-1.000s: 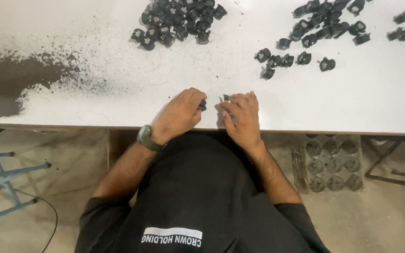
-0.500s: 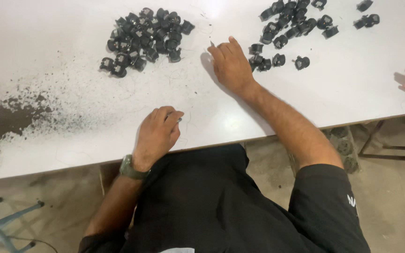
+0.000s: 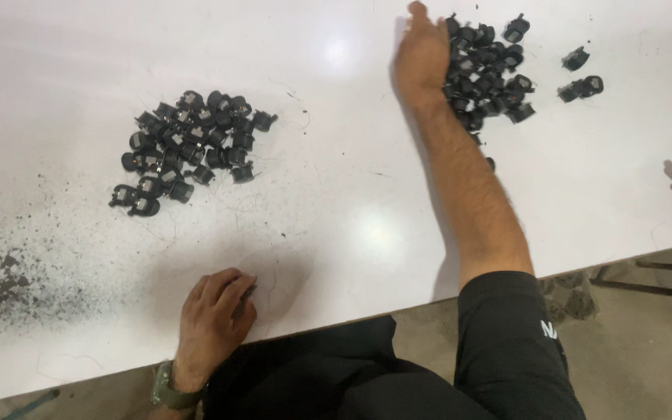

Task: The person sits at a white workbench and assembles small black plastic components by hand, fitting pieces together one at a time. Completed black rotor-like assemblies with metal hubs accumulate on the table as the person continues fitting parts.

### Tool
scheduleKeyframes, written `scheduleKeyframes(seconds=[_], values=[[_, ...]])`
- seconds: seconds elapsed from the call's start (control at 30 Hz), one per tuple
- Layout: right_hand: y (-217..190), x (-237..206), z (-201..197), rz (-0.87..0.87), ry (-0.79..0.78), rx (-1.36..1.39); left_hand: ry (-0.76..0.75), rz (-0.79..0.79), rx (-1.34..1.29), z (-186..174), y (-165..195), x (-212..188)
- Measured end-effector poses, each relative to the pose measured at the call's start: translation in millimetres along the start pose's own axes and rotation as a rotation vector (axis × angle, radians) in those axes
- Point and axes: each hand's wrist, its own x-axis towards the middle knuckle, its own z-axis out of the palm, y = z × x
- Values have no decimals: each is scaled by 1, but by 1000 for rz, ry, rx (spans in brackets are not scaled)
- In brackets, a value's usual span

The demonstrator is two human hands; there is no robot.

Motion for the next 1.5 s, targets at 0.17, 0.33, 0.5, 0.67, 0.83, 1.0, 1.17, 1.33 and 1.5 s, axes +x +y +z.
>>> scheduleKeyframes(seconds=[0.17,0.33,0.5,0.67,0.83,1.0,1.17,1.33,1.5], values=[[96,3,-32,73,159,-51,-29,-13,32,2,-4,-3],[136,-16,-60,20,180,212,-35,0,-12,8,-7,3],[89,-87,-90,-15,-163,417,-163,31,-148,16,0,26],[0,-181,-133,34,-365,418,-119,174,-124,17,7,30],[-66,-235,-124,138,-311,715,-76,119,-133,7,5,17],[-98,-263,-98,-26,-271,621,0,59,-162,-6,5,4],[-120,-264,-93,-102,-361,487,-39,59,-125,-1,6,6],[-146,-269,-86,-197,-369,386,-30,135,1,15,4,19],[-140,-281,-84,-238,-393,506,-60,154,-14,21,-4,22]])
